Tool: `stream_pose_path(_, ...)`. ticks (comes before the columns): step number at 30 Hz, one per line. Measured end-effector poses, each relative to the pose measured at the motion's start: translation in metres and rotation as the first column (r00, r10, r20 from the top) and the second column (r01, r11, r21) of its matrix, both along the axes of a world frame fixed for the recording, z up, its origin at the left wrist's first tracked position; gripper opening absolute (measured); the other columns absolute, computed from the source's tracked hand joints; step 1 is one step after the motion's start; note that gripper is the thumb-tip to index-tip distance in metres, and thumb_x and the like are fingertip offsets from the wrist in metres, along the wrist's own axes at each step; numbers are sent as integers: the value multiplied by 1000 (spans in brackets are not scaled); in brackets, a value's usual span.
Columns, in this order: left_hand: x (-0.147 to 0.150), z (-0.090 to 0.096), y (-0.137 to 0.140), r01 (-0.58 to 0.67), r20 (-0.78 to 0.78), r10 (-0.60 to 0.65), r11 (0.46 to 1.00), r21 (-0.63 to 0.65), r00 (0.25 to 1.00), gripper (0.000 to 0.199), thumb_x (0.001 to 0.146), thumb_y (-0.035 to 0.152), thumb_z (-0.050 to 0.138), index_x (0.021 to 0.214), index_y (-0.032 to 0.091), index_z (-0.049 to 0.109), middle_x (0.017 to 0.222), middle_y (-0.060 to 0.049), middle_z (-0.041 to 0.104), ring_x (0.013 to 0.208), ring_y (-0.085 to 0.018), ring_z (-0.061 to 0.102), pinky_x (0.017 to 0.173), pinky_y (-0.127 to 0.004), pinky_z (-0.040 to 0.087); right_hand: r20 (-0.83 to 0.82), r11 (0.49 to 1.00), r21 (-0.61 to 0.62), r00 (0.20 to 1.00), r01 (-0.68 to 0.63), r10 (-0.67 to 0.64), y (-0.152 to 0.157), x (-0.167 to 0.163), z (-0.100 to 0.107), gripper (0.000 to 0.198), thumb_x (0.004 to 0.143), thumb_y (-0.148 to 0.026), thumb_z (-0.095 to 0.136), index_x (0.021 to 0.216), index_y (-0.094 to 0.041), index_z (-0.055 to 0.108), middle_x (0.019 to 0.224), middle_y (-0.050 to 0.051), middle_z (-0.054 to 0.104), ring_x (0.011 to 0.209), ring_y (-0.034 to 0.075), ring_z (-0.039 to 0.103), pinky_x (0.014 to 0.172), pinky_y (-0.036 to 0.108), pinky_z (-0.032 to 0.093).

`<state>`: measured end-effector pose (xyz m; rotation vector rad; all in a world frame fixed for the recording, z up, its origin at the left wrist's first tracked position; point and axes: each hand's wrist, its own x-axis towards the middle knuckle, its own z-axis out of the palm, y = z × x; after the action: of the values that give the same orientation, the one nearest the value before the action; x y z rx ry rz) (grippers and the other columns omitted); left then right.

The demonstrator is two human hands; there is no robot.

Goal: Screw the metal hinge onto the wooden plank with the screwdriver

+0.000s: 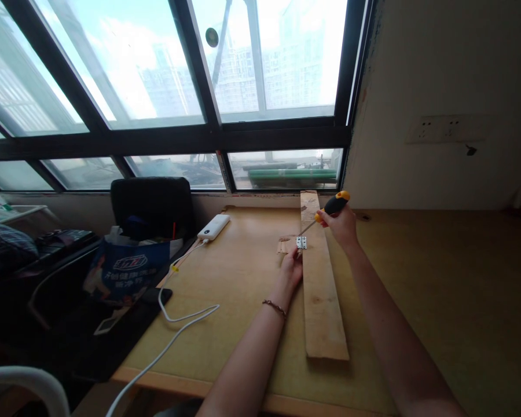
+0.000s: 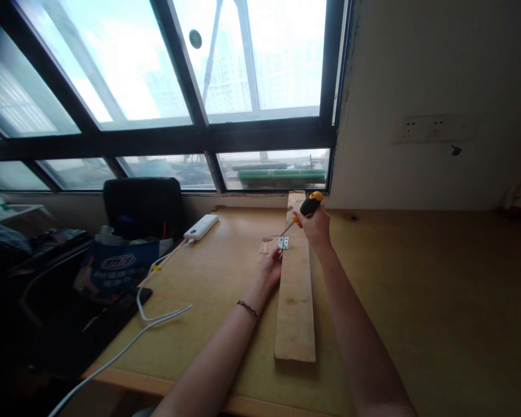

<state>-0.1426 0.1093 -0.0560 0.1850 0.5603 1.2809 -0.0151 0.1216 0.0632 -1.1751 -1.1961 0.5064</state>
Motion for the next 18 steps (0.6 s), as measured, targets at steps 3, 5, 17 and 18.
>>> stream_pose_path(3,1,-1,1,-21,-10,21,1000,-18,1000,13,79,14,49,81,13,61,81,-7,66,85,-18,62,87,-33,45,15,1000,13,1000,-25,25,1,-2,-4,46,56,-45,72,85,-17,50,63,-1,59,44,17,59,39,25,50)
stream_pose_path(5,1,-2,2,-30,-14,30,999,-25,999,12,78,14,50,80,13,61,80,-6,66,84,-18,62,87,-33,45,10,999,4,999,-40,40,3,-2,-7,47,57,-46,72,86,-16,50,63,-1,59,45,17,59,39,25,50)
stream_pose_path(17,0,-1,3,-7,14,7,1000,-9,1000,12,77,13,50,81,13,62,77,-7,67,83,-19,63,88,-35,45,-27,1000,-6,999,-24,24,4,-2,-8,46,56,-44,73,86,-16,52,64,0,60,45,16,59,40,26,50)
stream_pose_path(18,0,-1,3,-16,-13,16,1000,-5,1000,12,77,13,50,81,12,62,77,-7,67,84,-20,63,88,-36,45,-32,1000,-3,999,-14,14,4,-2,-7,47,55,-44,73,87,-16,52,65,0,60,45,16,59,40,26,50)
